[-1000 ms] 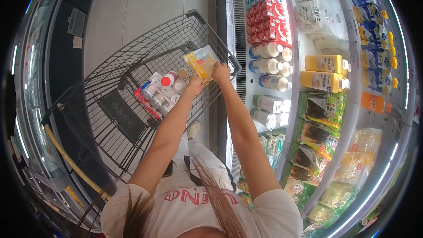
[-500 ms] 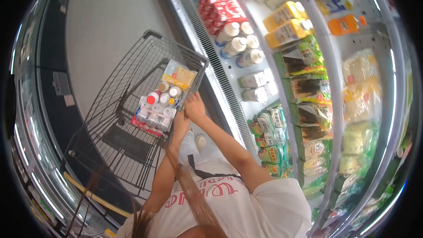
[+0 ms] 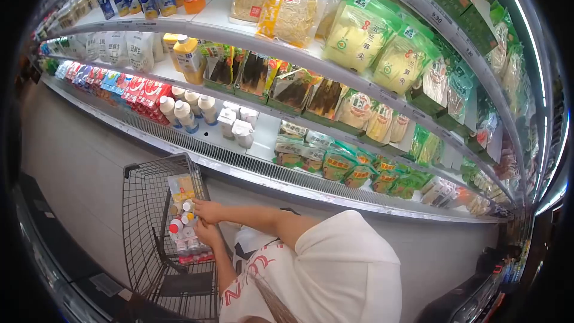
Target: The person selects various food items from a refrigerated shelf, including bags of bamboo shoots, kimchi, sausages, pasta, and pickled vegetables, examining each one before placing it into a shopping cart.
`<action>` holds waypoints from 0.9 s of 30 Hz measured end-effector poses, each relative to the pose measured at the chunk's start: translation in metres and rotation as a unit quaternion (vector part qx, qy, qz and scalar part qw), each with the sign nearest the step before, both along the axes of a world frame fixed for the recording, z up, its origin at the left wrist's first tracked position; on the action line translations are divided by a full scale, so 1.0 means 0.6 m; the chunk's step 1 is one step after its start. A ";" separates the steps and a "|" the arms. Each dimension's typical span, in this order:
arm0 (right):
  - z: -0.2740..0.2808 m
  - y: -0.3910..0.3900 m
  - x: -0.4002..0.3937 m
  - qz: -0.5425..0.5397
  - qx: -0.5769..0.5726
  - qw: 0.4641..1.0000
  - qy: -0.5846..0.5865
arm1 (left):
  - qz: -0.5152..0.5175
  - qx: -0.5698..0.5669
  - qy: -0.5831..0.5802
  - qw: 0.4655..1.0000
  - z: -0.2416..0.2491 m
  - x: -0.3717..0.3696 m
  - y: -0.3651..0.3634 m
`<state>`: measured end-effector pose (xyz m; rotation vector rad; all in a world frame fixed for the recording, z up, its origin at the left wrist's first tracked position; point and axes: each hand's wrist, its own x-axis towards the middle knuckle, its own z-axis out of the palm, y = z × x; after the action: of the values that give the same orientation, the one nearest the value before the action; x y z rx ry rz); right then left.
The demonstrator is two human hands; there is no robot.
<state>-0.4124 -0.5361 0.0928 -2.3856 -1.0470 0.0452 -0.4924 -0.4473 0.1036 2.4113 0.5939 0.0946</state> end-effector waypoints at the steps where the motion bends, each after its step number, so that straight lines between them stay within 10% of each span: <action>1: -0.004 -0.009 -0.011 0.014 -0.013 1.000 -0.003 | 0.002 -0.004 -0.003 1.000 0.005 -0.012 -0.010; 27: 0.051 -0.239 -0.296 0.005 -0.032 0.995 0.093 | -0.022 -0.051 0.028 0.998 0.092 -0.278 -0.220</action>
<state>-0.5898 -0.6795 0.1233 -2.3805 -0.9821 0.3031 -0.6591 -0.5795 0.1586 2.3329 0.5562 -0.0219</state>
